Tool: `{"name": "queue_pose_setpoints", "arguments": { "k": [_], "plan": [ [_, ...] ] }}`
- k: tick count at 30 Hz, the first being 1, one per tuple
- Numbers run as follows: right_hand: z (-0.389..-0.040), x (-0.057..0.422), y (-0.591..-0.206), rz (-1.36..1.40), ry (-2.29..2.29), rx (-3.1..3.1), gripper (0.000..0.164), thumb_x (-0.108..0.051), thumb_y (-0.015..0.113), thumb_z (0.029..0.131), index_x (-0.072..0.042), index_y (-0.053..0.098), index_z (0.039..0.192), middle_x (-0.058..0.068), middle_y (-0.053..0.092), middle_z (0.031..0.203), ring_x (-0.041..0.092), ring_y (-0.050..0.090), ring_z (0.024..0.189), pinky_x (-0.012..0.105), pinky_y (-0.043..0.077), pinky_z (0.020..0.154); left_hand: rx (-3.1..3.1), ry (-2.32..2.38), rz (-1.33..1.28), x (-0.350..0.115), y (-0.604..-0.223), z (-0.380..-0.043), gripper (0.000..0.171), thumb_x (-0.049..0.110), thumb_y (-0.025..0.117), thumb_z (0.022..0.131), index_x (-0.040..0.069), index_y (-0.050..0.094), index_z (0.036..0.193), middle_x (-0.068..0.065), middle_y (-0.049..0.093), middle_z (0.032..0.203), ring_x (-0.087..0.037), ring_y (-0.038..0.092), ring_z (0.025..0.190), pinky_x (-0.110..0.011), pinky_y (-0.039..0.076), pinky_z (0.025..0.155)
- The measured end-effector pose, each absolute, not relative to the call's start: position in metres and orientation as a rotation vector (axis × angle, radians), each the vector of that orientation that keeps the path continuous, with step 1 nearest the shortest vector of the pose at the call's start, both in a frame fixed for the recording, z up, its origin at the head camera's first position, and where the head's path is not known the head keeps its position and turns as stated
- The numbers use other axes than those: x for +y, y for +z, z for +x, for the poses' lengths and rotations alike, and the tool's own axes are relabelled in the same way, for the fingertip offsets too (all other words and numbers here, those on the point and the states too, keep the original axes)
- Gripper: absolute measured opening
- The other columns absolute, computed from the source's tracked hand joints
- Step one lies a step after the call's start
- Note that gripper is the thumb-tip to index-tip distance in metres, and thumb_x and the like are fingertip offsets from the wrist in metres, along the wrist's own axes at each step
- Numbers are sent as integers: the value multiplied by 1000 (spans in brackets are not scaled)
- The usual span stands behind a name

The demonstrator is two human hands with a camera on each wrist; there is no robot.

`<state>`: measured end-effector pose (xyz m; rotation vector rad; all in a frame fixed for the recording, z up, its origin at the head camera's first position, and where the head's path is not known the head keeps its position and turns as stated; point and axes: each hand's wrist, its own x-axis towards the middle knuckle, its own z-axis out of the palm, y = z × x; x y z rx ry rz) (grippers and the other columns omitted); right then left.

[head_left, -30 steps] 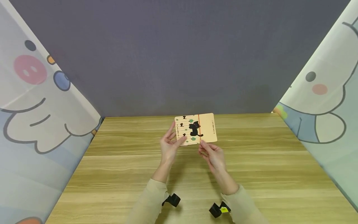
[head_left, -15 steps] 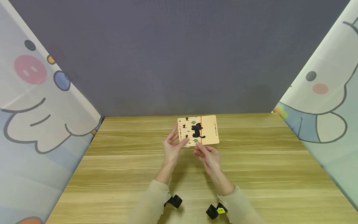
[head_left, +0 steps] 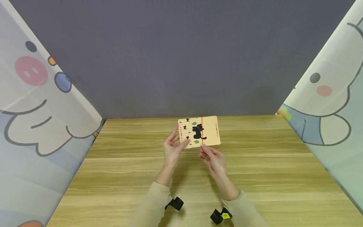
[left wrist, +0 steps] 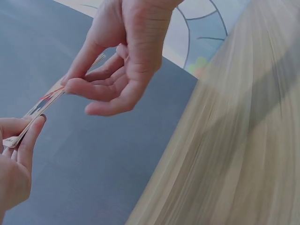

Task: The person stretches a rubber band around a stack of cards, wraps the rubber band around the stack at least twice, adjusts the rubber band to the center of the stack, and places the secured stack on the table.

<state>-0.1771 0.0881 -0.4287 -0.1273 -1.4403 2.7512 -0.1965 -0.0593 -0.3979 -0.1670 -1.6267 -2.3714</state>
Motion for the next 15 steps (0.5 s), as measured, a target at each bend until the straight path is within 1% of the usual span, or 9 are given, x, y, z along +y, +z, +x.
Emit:
{"name": "queue_pose_setpoints", "arguments": {
  "k": [4,5,8,12,14,15],
  "plan": [
    [-174,83,-418,-231,2784,-1429,5,-9,67,78,-6,67,74,6,65,71,14,62,60,35,56,72,-1649,-2352,-206,-57,-399,-195,69,-11,68,69,16,47,129,-19,57,113,-13,58,48,-29,57,62],
    [-173,83,-417,-255,2788,-1423,5,-7,66,79,-5,67,74,8,65,71,14,61,60,35,56,72,-1651,-2349,-209,-56,-400,-195,68,-11,68,69,16,47,129,-21,58,109,-13,58,47,-29,57,62],
    [-169,79,-405,-363,2786,-1463,10,-2,63,81,-5,66,71,9,65,70,15,61,59,37,55,74,-1657,-2347,-210,-54,-401,-195,68,-10,69,69,16,47,129,-21,59,106,-12,57,46,-27,57,59],
    [-169,80,-404,-341,2811,-1497,10,-2,61,81,-5,67,74,9,65,71,16,62,61,36,55,75,-1651,-2375,-167,-56,-401,-195,69,-11,69,69,19,48,128,-21,59,107,-8,51,41,-22,56,57],
    [-168,80,-408,-276,2800,-1536,5,-5,63,80,-3,67,79,8,65,73,16,62,63,35,55,74,-1663,-2382,-160,-56,-400,-196,69,-10,69,68,18,48,128,-21,58,108,-7,51,41,-21,56,57],
    [-168,80,-411,-218,2795,-1547,7,-8,65,80,-1,67,82,8,65,74,16,62,65,35,56,73,-1664,-2387,-158,-56,-400,-196,69,-11,69,69,18,48,128,-21,58,108,-8,52,42,-22,56,58]
  ]
}}
